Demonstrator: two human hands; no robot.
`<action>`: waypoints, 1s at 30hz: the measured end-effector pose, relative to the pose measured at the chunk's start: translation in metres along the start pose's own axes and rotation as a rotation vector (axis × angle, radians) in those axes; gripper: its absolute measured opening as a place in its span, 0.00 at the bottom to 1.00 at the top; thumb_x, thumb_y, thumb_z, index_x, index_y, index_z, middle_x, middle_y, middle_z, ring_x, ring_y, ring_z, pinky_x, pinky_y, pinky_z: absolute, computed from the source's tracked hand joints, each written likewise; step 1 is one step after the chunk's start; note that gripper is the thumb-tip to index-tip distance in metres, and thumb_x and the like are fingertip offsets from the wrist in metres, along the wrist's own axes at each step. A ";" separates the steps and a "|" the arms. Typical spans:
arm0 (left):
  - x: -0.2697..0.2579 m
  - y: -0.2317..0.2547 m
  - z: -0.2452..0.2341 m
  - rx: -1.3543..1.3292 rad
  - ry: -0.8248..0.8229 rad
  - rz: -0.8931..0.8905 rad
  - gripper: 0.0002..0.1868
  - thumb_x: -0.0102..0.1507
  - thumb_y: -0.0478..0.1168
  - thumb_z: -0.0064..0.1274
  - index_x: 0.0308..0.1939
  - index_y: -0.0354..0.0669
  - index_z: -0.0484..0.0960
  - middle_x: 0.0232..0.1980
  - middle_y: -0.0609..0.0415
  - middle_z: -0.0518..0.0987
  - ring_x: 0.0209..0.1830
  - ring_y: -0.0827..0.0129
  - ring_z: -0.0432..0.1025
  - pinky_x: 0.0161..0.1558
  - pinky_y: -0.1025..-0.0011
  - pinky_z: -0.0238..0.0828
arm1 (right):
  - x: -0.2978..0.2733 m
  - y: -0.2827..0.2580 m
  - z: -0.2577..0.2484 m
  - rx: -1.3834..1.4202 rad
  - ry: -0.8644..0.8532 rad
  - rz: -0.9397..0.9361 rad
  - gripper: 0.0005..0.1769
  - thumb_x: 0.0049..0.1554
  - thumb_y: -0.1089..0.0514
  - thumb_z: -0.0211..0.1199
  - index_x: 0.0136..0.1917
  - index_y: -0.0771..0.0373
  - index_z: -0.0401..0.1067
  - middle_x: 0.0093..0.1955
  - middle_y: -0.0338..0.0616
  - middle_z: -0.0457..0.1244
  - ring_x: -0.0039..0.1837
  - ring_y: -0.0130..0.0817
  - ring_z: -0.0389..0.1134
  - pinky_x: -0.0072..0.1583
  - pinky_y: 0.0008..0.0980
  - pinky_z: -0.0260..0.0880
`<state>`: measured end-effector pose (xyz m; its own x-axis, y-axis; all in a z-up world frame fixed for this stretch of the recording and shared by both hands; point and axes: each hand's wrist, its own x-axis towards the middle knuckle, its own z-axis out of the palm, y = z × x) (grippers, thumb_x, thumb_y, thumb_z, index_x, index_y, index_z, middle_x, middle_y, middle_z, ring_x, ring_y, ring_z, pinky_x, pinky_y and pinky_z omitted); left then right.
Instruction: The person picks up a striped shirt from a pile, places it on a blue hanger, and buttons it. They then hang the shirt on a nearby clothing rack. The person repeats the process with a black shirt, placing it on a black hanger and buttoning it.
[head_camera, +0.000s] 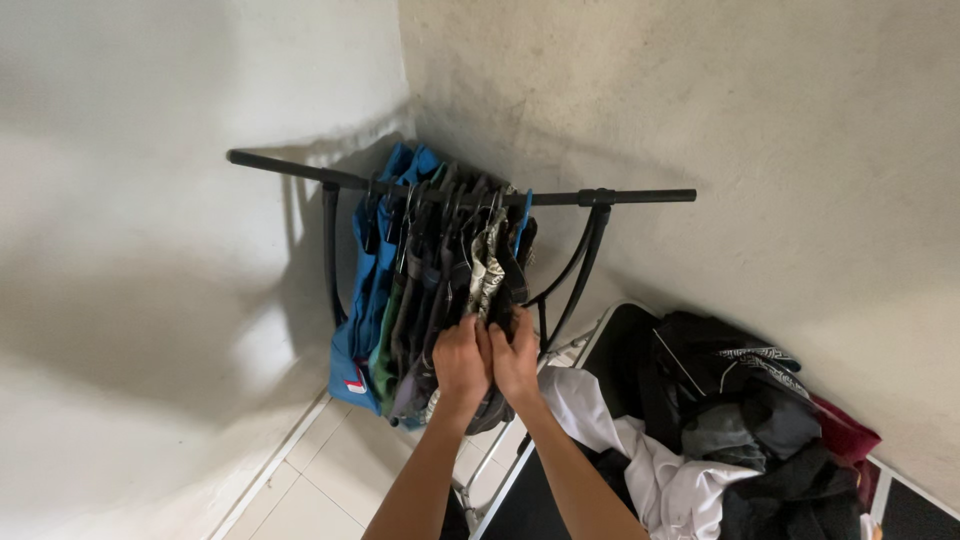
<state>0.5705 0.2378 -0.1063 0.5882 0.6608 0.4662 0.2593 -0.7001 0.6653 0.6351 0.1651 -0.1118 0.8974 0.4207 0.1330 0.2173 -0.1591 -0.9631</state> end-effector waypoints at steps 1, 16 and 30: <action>0.001 0.001 0.000 0.014 -0.037 0.001 0.08 0.66 0.37 0.49 0.36 0.36 0.79 0.28 0.41 0.79 0.30 0.45 0.74 0.36 0.51 0.71 | 0.000 0.002 -0.001 0.051 0.014 -0.035 0.19 0.60 0.60 0.58 0.62 0.69 0.63 0.52 0.58 0.70 0.51 0.45 0.72 0.53 0.38 0.72; 0.015 -0.006 -0.019 -0.003 -0.383 -0.211 0.10 0.66 0.41 0.46 0.38 0.39 0.80 0.34 0.39 0.82 0.37 0.40 0.76 0.40 0.47 0.72 | 0.011 0.020 0.010 -0.155 -0.057 -0.078 0.12 0.65 0.59 0.54 0.58 0.67 0.60 0.42 0.63 0.66 0.43 0.57 0.69 0.45 0.47 0.67; 0.024 0.001 -0.037 -0.183 -0.377 -0.294 0.12 0.65 0.41 0.48 0.47 0.42 0.85 0.37 0.38 0.83 0.38 0.42 0.78 0.40 0.53 0.74 | 0.006 0.022 0.016 -0.073 -0.035 -0.054 0.16 0.66 0.54 0.58 0.59 0.66 0.60 0.44 0.55 0.68 0.44 0.42 0.70 0.46 0.38 0.69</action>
<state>0.5566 0.2634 -0.0727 0.7545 0.6559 0.0236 0.3368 -0.4177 0.8439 0.6390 0.1787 -0.1355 0.8700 0.4611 0.1743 0.2931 -0.1996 -0.9350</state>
